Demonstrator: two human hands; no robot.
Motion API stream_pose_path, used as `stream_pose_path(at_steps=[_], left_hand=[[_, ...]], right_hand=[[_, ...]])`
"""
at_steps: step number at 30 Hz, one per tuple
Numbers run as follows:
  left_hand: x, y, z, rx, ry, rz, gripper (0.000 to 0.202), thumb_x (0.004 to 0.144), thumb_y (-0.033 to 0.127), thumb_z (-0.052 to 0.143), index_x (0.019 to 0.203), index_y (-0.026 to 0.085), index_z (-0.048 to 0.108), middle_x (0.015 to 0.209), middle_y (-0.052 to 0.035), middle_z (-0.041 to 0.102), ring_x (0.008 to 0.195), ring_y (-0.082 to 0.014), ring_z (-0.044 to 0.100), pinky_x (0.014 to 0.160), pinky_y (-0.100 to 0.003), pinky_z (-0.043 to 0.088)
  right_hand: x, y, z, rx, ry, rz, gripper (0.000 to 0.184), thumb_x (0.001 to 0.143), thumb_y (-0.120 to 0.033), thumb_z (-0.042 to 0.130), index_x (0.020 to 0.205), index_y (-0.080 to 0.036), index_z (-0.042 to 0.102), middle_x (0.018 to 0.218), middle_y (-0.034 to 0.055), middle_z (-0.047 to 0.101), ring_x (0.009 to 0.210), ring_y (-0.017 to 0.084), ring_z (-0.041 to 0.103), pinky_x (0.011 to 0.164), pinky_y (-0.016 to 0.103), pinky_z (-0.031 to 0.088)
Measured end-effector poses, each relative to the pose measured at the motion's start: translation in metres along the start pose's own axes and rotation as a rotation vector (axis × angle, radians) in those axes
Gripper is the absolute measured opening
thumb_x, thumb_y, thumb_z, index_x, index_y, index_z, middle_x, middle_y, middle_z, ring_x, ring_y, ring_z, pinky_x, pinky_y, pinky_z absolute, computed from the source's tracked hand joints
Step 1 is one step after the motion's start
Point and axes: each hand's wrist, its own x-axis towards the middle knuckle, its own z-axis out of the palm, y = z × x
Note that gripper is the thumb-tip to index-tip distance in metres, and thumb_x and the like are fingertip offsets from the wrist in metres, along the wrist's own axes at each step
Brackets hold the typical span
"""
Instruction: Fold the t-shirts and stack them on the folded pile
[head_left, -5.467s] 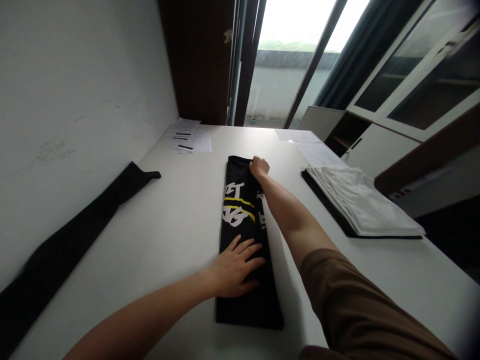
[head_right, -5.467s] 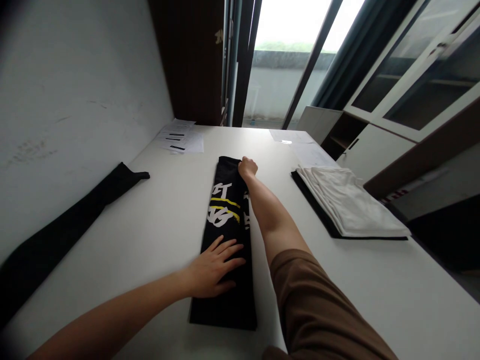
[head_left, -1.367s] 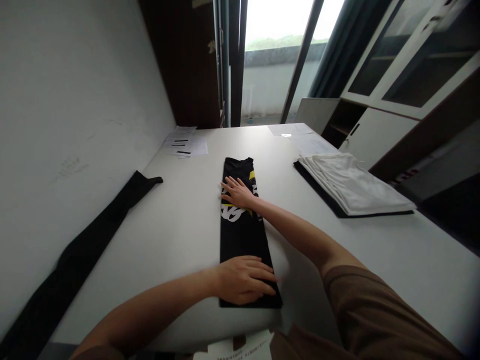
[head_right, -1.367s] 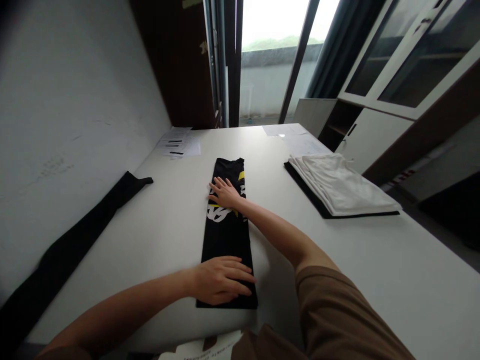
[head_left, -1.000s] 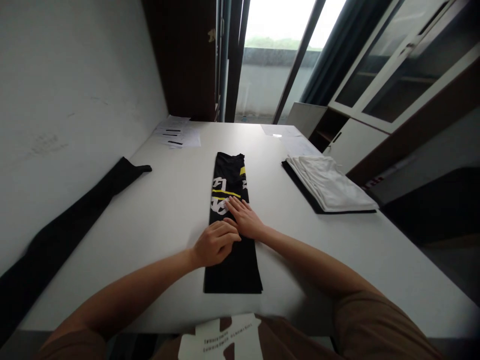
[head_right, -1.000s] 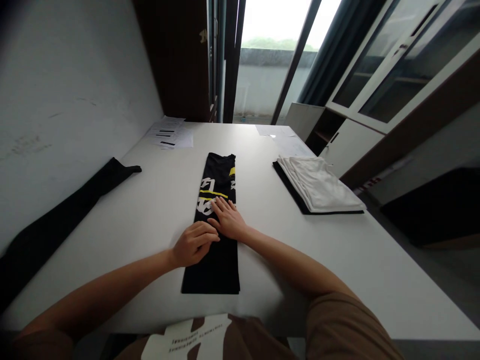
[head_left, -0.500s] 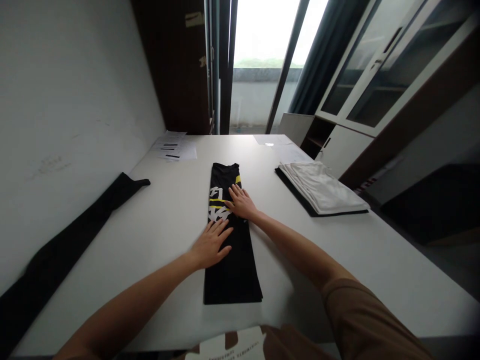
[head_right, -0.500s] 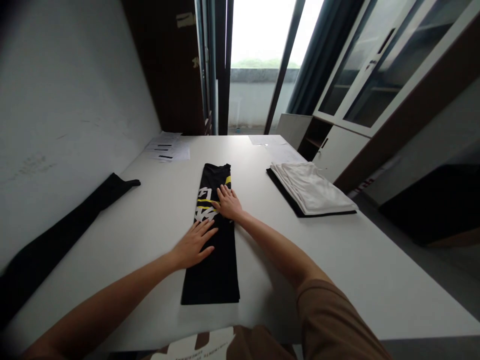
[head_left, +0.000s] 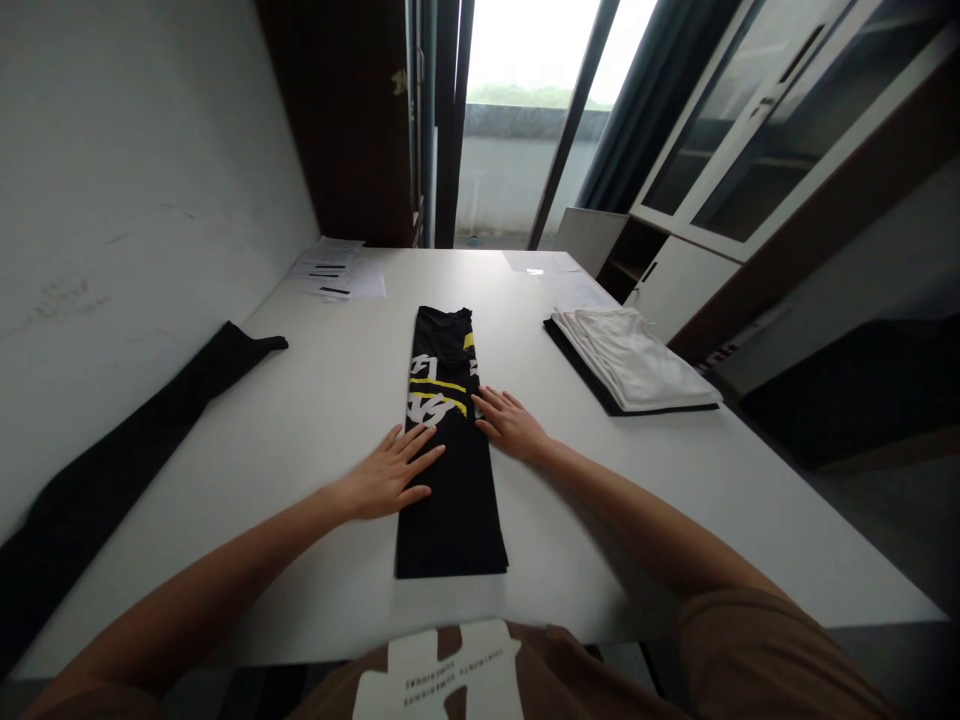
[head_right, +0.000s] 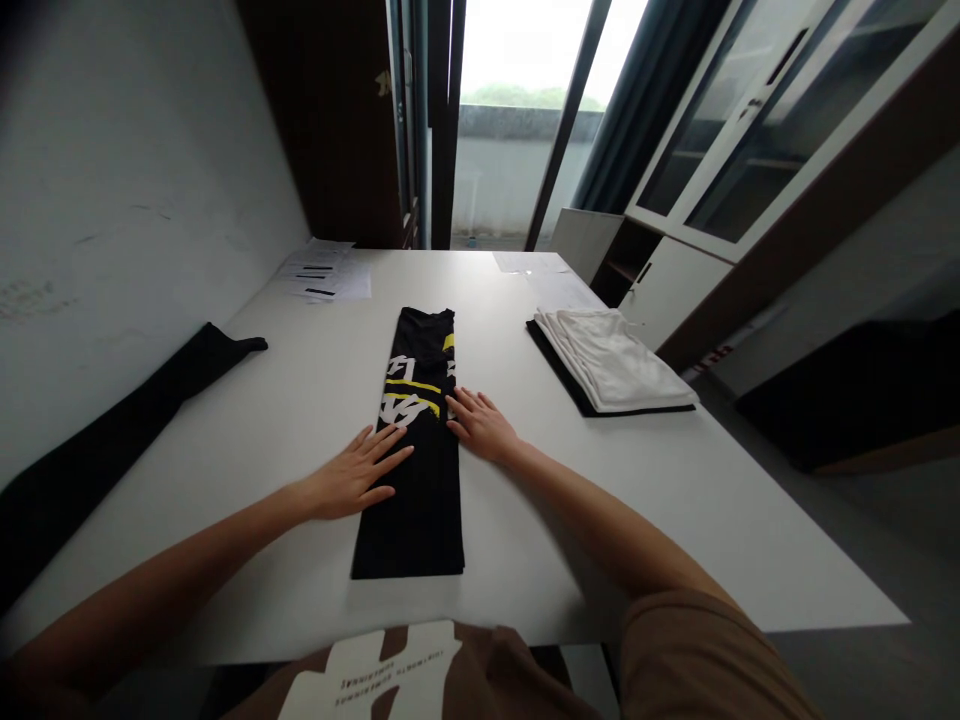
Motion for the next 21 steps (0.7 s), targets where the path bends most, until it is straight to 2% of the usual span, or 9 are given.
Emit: stream_pose_path(at_steps=[3,6,9,11,13,15,18,21], left_hand=[[-0.02,0.006,-0.008,-0.023,-0.046,0.063,0.065,0.104,0.053,0.042,0.162,0.035,0.02,0.17,-0.0043,0.011,0.157,-0.028,0.01,0.125,-0.054,0.006],[-0.04,0.014,-0.017,-0.064,-0.065,0.136,0.062,0.102,0.046,0.049,0.16,0.04,0.026,0.169,-0.0007,0.016,0.156,-0.0292,0.014,0.125,-0.055,0.008],[-0.056,0.022,-0.025,-0.092,-0.087,0.206,0.059,0.099,0.033,0.055,0.155,0.043,0.037,0.167,0.0023,0.024,0.155,-0.03,0.018,0.125,-0.057,0.01],[-0.065,0.027,-0.028,-0.11,-0.106,0.236,0.061,0.096,0.026,0.059,0.151,0.044,0.042,0.166,0.0034,0.028,0.155,-0.0301,0.019,0.126,-0.057,0.01],[-0.07,0.03,-0.028,-0.131,-0.118,0.248,0.065,0.091,0.023,0.064,0.15,0.043,0.045,0.166,0.0029,0.029,0.155,-0.0311,0.019,0.126,-0.058,0.01],[-0.072,0.033,-0.025,-0.14,-0.118,0.232,0.071,0.088,0.024,0.067,0.153,0.04,0.042,0.167,0.0002,0.026,0.154,-0.0321,0.02,0.125,-0.059,0.011],[-0.07,0.034,-0.015,-0.107,-0.08,0.17,0.073,0.089,0.023,0.064,0.157,0.033,0.036,0.167,-0.0043,0.026,0.154,-0.0311,0.02,0.125,-0.058,0.013],[-0.065,0.032,-0.006,-0.046,-0.018,0.129,0.066,0.092,0.01,0.05,0.154,0.032,0.04,0.165,-0.0044,0.031,0.154,-0.0269,0.023,0.126,-0.056,0.015]], right_hand=[[-0.042,-0.015,-0.011,0.05,-0.034,-0.107,0.059,0.103,-0.05,0.035,0.159,-0.032,0.034,0.166,-0.0023,0.02,0.154,0.022,0.019,0.128,0.047,0.016],[-0.076,-0.031,-0.025,0.106,-0.064,-0.196,0.054,0.102,-0.046,0.04,0.155,-0.037,0.04,0.166,-0.0046,0.019,0.154,0.022,0.017,0.128,0.048,0.016],[-0.101,-0.046,-0.037,0.174,-0.119,-0.309,0.054,0.098,-0.041,0.049,0.152,-0.039,0.045,0.165,-0.0032,0.024,0.154,0.022,0.019,0.127,0.05,0.018],[-0.112,-0.055,-0.039,0.212,-0.169,-0.419,0.06,0.094,-0.039,0.057,0.153,-0.036,0.045,0.163,0.0003,0.031,0.153,0.024,0.023,0.126,0.052,0.018],[-0.117,-0.062,-0.037,0.223,-0.185,-0.526,0.066,0.089,-0.038,0.063,0.152,-0.031,0.047,0.161,0.0046,0.037,0.152,0.027,0.028,0.125,0.054,0.017],[-0.116,-0.067,-0.031,0.212,-0.151,-0.588,0.064,0.088,-0.036,0.064,0.15,-0.026,0.051,0.158,0.0081,0.043,0.149,0.028,0.033,0.125,0.055,0.016],[-0.108,-0.07,-0.021,0.19,-0.077,-0.615,0.055,0.091,-0.026,0.057,0.145,-0.023,0.055,0.151,0.0099,0.052,0.144,0.025,0.042,0.124,0.051,0.022],[-0.098,-0.072,-0.015,0.187,-0.035,-0.592,0.055,0.089,-0.017,0.052,0.143,-0.022,0.057,0.147,0.0098,0.056,0.14,0.022,0.047,0.121,0.045,0.031]])
